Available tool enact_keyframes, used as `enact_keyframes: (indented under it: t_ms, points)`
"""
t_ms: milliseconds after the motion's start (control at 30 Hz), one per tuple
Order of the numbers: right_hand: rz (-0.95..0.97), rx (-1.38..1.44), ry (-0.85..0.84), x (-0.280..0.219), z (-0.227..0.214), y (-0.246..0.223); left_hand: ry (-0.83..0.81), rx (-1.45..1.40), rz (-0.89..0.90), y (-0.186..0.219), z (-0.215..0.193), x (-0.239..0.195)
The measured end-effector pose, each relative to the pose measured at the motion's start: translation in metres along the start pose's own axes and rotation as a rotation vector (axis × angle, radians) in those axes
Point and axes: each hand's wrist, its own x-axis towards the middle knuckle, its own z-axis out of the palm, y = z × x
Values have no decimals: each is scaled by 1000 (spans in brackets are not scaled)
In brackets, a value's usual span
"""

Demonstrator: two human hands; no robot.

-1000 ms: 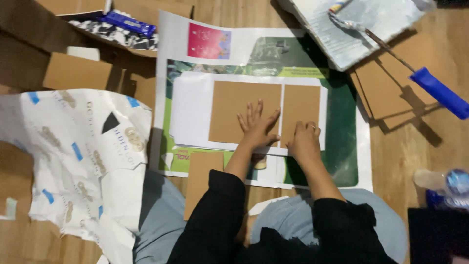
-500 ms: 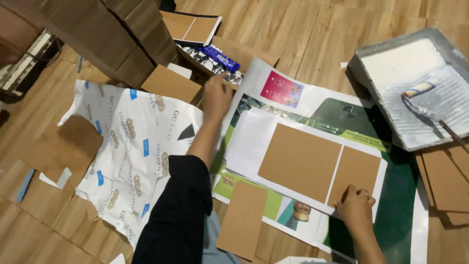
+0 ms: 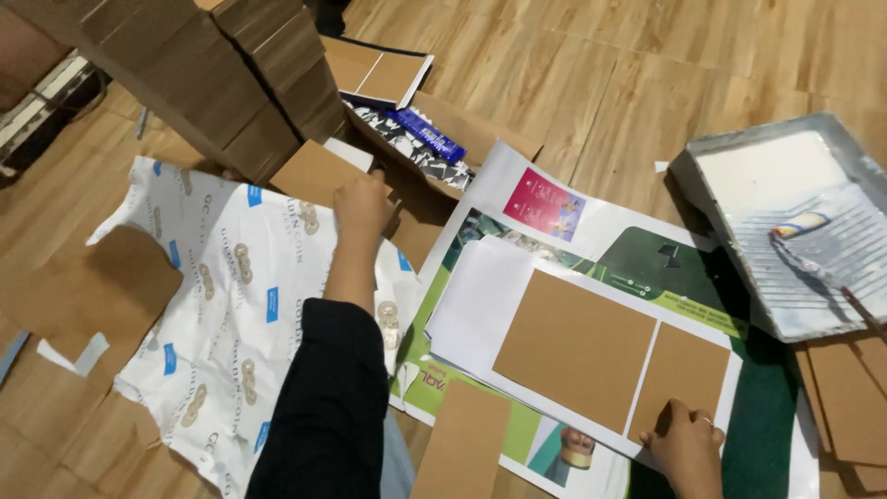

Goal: The person sits on the floor and applies glue to a white sheet using a roller. They then place several rectangular cardboard pieces onto the glued surface, pressing them down to adhere them.

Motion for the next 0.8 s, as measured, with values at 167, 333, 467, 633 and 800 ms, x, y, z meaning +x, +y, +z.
enact_keyframes:
  t_ms: [167, 333, 467, 633, 800]
  points:
    - [62, -22, -67, -2, -5, -6, 156, 288, 119, 14, 33, -1]
    - [104, 82, -121, -18, -27, -22, 21, 526, 175, 29, 20, -11]
    - [74, 42, -66, -3, -7, -6, 347, 591, 216, 35, 33, -12]
    - [38, -26, -27, 13, 11, 1, 674, 372, 249, 68, 6, 3]
    - [19, 119, -1, -13, -11, -9, 980, 116, 301, 111, -84, 1]
